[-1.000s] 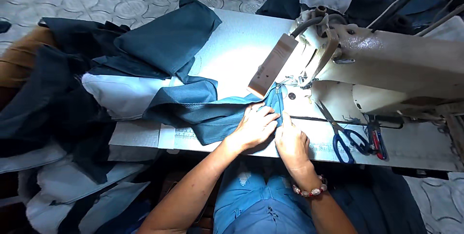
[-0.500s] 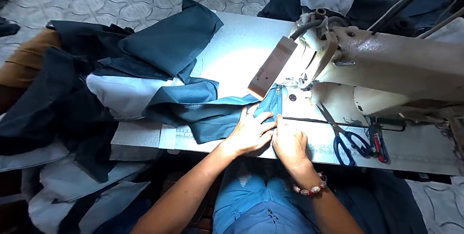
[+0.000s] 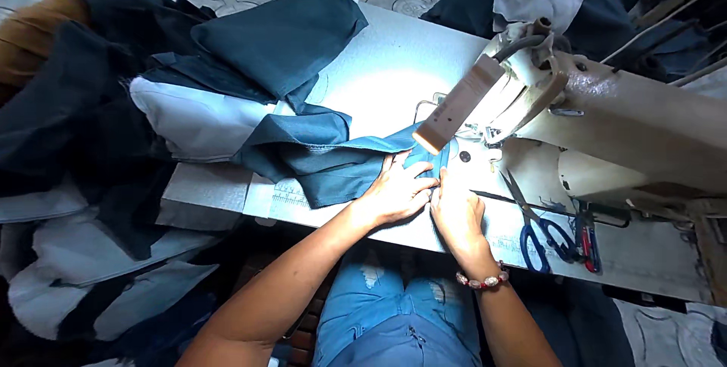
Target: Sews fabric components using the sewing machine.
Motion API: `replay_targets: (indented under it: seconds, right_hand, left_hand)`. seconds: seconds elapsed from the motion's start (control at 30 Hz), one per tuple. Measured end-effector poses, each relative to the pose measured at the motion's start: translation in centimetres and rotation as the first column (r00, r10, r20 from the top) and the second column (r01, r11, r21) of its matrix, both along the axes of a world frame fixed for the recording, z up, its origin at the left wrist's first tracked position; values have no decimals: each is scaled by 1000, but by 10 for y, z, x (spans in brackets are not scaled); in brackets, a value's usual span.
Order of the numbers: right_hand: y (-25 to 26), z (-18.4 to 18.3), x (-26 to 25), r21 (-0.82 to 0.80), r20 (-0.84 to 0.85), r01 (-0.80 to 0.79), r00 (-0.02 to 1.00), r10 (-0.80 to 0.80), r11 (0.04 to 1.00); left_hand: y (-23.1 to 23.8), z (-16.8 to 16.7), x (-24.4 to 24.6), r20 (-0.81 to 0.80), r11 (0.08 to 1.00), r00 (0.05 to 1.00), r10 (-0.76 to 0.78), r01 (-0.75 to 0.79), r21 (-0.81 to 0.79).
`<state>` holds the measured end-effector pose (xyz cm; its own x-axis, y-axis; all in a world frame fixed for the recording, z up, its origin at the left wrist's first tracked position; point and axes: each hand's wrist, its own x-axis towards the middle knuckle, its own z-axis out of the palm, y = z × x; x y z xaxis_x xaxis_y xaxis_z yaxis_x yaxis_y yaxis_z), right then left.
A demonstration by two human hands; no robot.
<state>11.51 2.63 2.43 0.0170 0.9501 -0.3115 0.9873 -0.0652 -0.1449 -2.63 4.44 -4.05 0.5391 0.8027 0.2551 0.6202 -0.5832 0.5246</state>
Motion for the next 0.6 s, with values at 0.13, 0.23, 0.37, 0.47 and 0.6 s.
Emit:
replay_targets:
  seconds: [0.13, 0.23, 0.37, 0.47, 0.6]
  right_hand:
    - [17, -7, 4, 57, -68, -5, 998, 9, 998]
    - [27, -13, 8, 115, -158, 14, 987, 4, 993]
    - [31, -35, 19, 362, -306, 36, 948, 82, 931]
    - [28, -43, 32, 429, -388, 69, 915, 115, 901]
    - [19, -53, 47, 503, -375, 90, 919, 124, 860]
  left_hand:
    - [18, -1, 3, -16, 998, 999, 34, -35, -47]
    - [34, 1, 0, -38, 997, 999, 8, -11, -78]
    - [50, 1, -4, -72, 990, 996, -53, 43, -138]
    - [53, 1, -3, -20, 978, 997, -71, 66, -197]
    - [53, 13, 0, 143, 949, 989, 28, 18, -314]
